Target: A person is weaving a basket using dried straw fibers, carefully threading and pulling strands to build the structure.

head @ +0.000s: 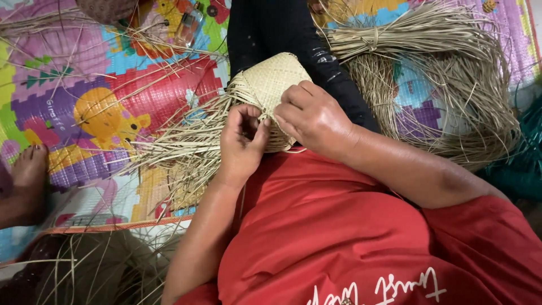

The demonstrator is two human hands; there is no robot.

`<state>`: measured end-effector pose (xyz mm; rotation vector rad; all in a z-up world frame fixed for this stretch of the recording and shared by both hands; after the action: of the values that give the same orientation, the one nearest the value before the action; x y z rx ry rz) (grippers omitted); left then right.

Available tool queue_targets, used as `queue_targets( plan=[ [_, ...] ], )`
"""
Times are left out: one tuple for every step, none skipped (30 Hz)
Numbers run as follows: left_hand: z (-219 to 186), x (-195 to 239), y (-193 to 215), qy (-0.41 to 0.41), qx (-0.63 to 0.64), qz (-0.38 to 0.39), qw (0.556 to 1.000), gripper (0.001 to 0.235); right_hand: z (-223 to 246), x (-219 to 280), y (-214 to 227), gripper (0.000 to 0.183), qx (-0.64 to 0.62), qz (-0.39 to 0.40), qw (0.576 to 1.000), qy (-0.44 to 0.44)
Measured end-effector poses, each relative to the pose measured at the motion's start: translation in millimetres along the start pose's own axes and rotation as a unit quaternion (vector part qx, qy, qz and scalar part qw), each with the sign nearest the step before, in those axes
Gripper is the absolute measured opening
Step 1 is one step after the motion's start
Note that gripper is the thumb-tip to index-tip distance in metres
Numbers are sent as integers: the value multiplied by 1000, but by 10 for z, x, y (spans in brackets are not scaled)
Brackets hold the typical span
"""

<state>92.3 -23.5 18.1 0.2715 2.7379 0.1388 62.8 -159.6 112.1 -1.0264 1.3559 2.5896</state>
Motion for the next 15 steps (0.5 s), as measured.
queue_targets(
  plan=[
    [10,4,0,0,1,-1,1000,19,13,-14,-11,17,0,1,1000,1],
    [10,6,-2,-5,4,-3,1000,19,36,-24,-17,17,23,-5,1000,8],
    [11,8,-5,-10,7,-5,1000,19,59,-33,-24,18,45,-11,999,16],
    [20,17,-2,-9,7,-6,1000,19,60,-28,-53,18,45,-10,999,17],
    [28,25,-5,-9,14,-5,1000,19,71,-20,-73,16,72,-21,997,21],
    [35,29,-8,-10,21,-5,1000,18,80,-16,-93,15,100,-32,994,27],
    [34,25,-7,-10,21,-7,1000,18,102,-40,-78,15,100,-31,994,29],
    [32,25,-7,-9,25,-7,1000,18,142,-58,-59,15,93,-32,994,38],
    [31,25,-5,-9,30,-7,999,18,182,-78,-41,14,87,-33,995,47],
    [55,31,0,-8,30,-10,999,18,179,-77,-46,14,86,-32,995,49],
    [76,36,0,-10,27,-9,1000,18,188,-72,-58,17,83,-26,994,59],
    [97,44,-4,-12,25,-7,1000,19,198,-62,-68,20,80,-21,994,70],
    [98,45,4,-11,25,-10,1000,19,196,-56,-69,20,79,-19,994,72],
    [100,48,6,-11,25,-9,1000,18,237,-30,-97,18,104,-13,989,101],
    [100,51,7,-11,25,-8,1000,18,274,-1,-127,16,128,-7,983,130]
  ],
)
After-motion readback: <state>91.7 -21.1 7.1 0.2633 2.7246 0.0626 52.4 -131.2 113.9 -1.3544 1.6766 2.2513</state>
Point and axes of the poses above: each hand's wrist, its own x-axis away from the middle knuckle, its own y-axis out of the back of the hand, z = x × y, the point moved 9 cm from there along -x, towards the middle knuckle, and after that the axes turned 14 degrees about -y, right-handed, at the moved point
